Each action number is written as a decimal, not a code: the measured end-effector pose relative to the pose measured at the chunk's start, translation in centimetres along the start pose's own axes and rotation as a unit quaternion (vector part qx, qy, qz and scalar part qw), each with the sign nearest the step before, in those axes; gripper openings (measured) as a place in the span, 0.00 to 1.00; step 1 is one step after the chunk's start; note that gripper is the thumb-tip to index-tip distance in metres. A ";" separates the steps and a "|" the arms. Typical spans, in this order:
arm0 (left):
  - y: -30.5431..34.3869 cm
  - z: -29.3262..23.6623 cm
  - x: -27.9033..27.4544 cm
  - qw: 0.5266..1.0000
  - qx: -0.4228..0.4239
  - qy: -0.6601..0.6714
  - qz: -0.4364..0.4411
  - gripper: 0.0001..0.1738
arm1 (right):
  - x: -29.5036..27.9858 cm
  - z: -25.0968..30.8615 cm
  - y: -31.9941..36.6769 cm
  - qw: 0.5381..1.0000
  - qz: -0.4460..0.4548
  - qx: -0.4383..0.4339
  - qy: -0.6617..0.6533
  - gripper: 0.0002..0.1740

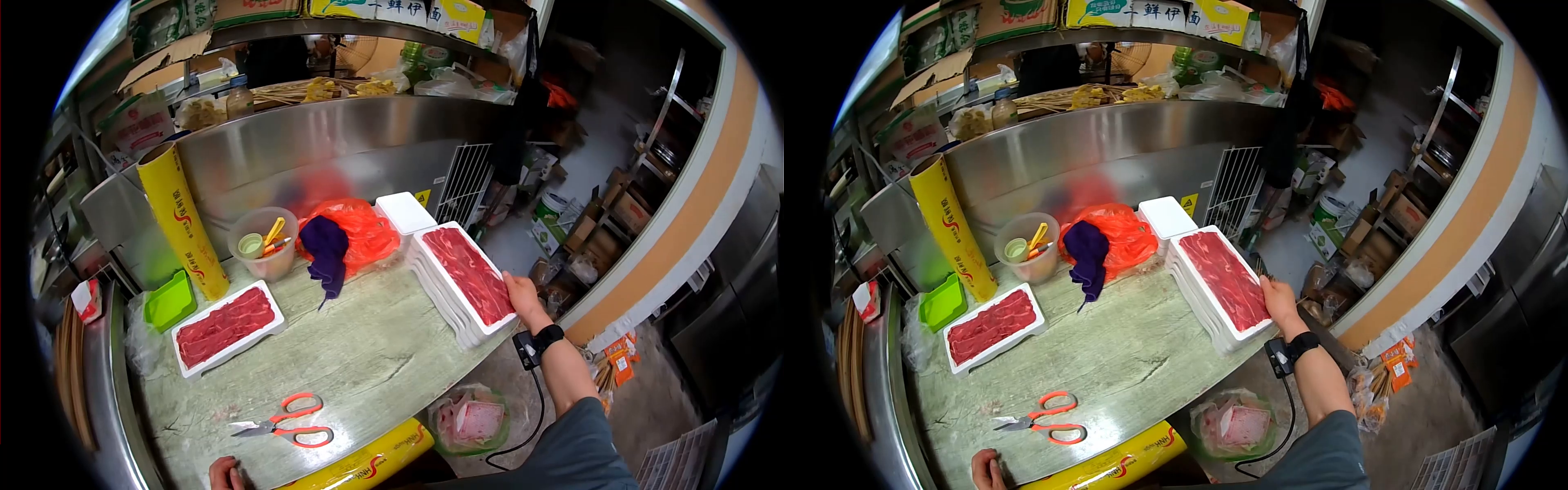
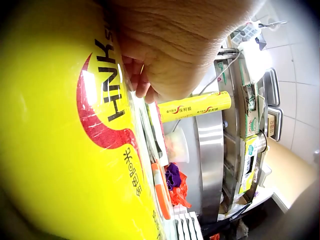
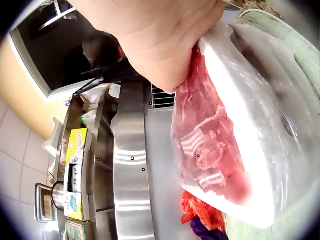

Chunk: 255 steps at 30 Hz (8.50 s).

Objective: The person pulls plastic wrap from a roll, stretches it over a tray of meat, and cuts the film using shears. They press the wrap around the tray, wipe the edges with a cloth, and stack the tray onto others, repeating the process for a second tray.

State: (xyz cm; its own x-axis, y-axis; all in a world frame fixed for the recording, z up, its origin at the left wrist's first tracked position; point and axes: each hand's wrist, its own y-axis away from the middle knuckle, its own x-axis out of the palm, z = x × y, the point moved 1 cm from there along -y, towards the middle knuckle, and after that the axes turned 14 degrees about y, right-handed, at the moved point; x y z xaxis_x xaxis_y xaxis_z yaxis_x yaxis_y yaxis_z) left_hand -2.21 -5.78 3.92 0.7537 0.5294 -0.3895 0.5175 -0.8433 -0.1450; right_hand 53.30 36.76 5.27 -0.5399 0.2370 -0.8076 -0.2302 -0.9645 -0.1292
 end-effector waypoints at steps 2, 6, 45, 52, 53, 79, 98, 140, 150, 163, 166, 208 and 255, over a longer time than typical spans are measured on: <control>0.0 0.4 0.0 1.000 0.001 -0.003 0.001 0.12 | 0.0 -0.1 0.0 1.000 -0.009 0.001 0.013 0.32; 0.0 0.6 0.0 1.000 -0.002 0.002 -0.002 0.12 | 0.5 -0.9 -0.2 0.999 -0.009 0.011 -0.029 0.32; 1.3 1.7 0.2 0.997 0.048 0.006 -0.058 0.10 | 15.1 27.9 25.1 0.636 0.317 -0.692 0.129 0.28; 1.2 1.2 -0.2 0.999 0.036 0.014 -0.033 0.13 | 12.5 19.6 12.7 0.790 0.179 -0.548 0.206 0.30; 0.8 1.9 -0.7 0.998 0.046 0.041 0.001 0.18 | 12.3 19.9 12.0 0.785 0.146 -0.557 0.229 0.30; -5.4 5.0 -4.4 0.965 -0.178 0.194 0.023 0.53 | 22.2 22.2 15.0 0.888 0.274 -0.313 -0.195 0.27; -2.4 1.8 1.7 0.978 -0.010 -0.191 0.085 0.84 | 26.9 28.2 2.6 0.937 0.027 -0.186 -0.294 0.16; -3.5 0.5 5.2 0.966 0.072 -0.248 0.015 0.71 | 19.9 25.6 30.1 0.864 0.207 -0.392 -0.239 0.08; -3.3 0.5 5.4 0.968 0.057 -0.245 0.006 0.70 | 20.5 25.9 28.2 0.852 0.167 -0.487 -0.092 0.05; -3.3 0.6 5.3 0.970 0.056 -0.237 0.002 0.70 | 19.1 25.5 30.5 0.784 0.128 -0.606 -0.038 0.15; -3.3 0.6 5.2 0.971 0.049 -0.235 0.003 0.69 | 19.4 25.9 29.1 0.793 0.101 -0.600 -0.032 0.15; -3.3 0.7 5.5 0.965 0.061 -0.254 0.001 0.69 | 21.6 26.0 28.9 0.908 0.209 -0.333 -0.146 0.09; -0.4 0.5 2.1 0.960 0.057 -0.263 0.080 0.70 | 19.5 24.0 22.7 0.877 0.020 -0.480 -0.029 0.11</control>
State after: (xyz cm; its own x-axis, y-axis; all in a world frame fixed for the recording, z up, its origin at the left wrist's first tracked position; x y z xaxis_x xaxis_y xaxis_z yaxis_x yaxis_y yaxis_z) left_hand -1.06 -4.40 2.71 0.4955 0.2968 -0.8163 0.3413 -0.9308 -0.1313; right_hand 18.11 22.24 0.38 -0.5793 0.1789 -0.7952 0.5620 -0.6190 -0.5486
